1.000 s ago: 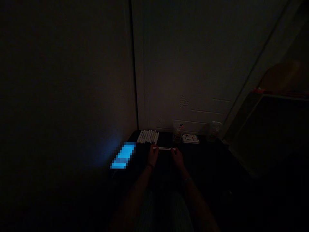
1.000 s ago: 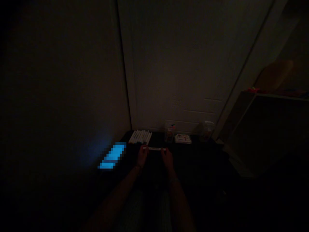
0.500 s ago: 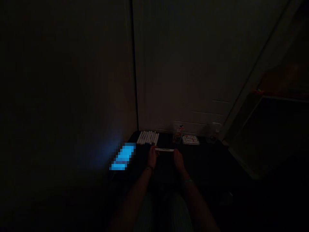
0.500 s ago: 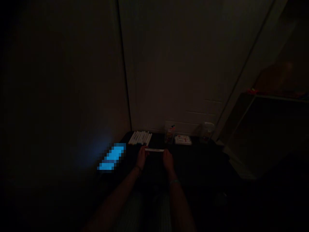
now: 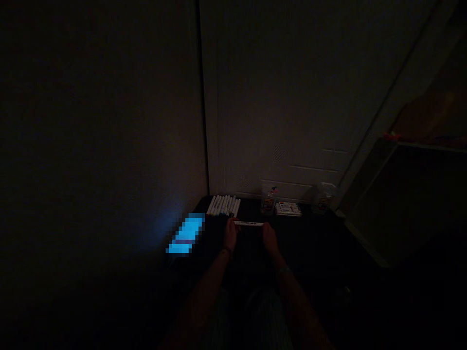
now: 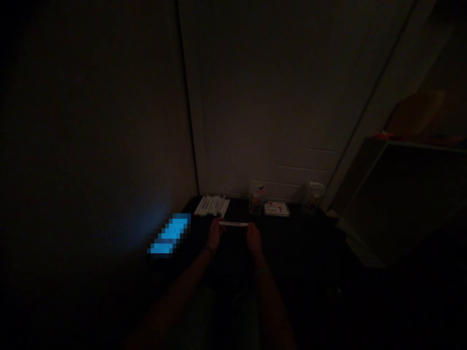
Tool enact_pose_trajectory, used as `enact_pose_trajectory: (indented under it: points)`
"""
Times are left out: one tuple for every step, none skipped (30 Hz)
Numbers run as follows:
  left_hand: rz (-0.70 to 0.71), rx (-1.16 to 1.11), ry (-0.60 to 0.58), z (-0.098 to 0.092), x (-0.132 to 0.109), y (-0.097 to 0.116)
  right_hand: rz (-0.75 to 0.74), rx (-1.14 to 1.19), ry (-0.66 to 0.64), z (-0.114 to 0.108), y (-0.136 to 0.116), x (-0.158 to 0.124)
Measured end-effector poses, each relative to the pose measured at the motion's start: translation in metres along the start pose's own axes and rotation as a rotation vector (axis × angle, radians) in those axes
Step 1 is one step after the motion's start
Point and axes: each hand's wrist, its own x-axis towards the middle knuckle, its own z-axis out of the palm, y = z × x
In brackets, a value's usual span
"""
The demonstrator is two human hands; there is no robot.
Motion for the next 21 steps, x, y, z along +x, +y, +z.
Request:
enact_pose_trajectory:
  points:
    - [0.000,0.015,0.001,-0.0001,-0.0004,0.0008,0.007,0.002,0.000,0.0001,-0.0003,-0.0001]
    - [0.003,0.039,0.002,-0.0002,-0.0007,0.0016,0.023,0.007,-0.003,0.0005,-0.0008,-0.0004]
    - [0.007,0.066,0.007,-0.0005,-0.0010,0.0024,0.041,0.013,-0.010,0.0010,-0.0012,-0.0009]
    - [0.012,0.092,0.009,-0.0009,-0.0011,0.0029,0.055,0.023,-0.015,0.0016,-0.0017,-0.0013]
    - [0.016,0.112,0.007,-0.0014,-0.0010,0.0030,0.065,0.034,-0.016,0.0024,-0.0019,-0.0016]
    - [0.019,0.125,0.003,-0.0018,-0.0008,0.0027,0.068,0.043,-0.014,0.0030,-0.0020,-0.0019]
    - [0.022,0.131,-0.002,-0.0022,-0.0005,0.0019,0.067,0.048,-0.012,0.0036,-0.0020,-0.0019]
    - [0.025,0.131,-0.011,-0.0025,-0.0001,0.0009,0.065,0.049,-0.011,0.0040,-0.0017,-0.0018]
    - [0.030,0.124,-0.019,-0.0027,0.0002,-0.0004,0.067,0.046,-0.008,0.0042,-0.0014,-0.0015]
    - [0.035,0.111,-0.021,-0.0027,0.0005,-0.0018,0.072,0.039,-0.006,0.0042,-0.0010,-0.0010]
    - [0.038,0.093,-0.017,-0.0026,0.0008,-0.0031,0.078,0.028,-0.005,0.0039,-0.0006,-0.0005]
    - [0.039,0.071,-0.011,-0.0022,0.0010,-0.0042,0.079,0.015,-0.007,0.0034,-0.0002,0.0000]
    - [0.036,0.049,-0.007,-0.0017,0.0012,-0.0049,0.074,0.003,-0.011,0.0027,0.0001,0.0004]
    - [0.030,0.030,-0.003,-0.0012,0.0014,-0.0052,0.065,-0.007,-0.014,0.0020,0.0004,0.0006]
    - [0.021,0.014,0.002,-0.0006,0.0016,-0.0052,0.053,-0.014,-0.020,0.0013,0.0007,0.0008]
    - [0.011,-0.001,0.006,-0.0001,0.0018,-0.0049,0.043,-0.016,-0.025,0.0007,0.0010,0.0008]
    - [0.004,-0.014,0.004,0.0003,0.0021,-0.0043,0.034,-0.015,-0.026,0.0004,0.0012,0.0008]
    - [0.004,-0.025,0.000,0.0005,0.0022,-0.0036,0.028,-0.012,-0.024,0.0003,0.0014,0.0008]
    - [0.006,-0.034,-0.003,0.0006,0.0023,-0.0028,0.026,-0.009,-0.019,0.0005,0.0015,0.0007]
    - [0.008,-0.039,-0.007,0.0004,0.0022,-0.0019,0.027,-0.007,-0.013,0.0010,0.0016,0.0006]
    - [0.009,-0.041,-0.009,0.0001,0.0020,-0.0011,0.032,-0.005,-0.006,0.0017,0.0017,0.0005]
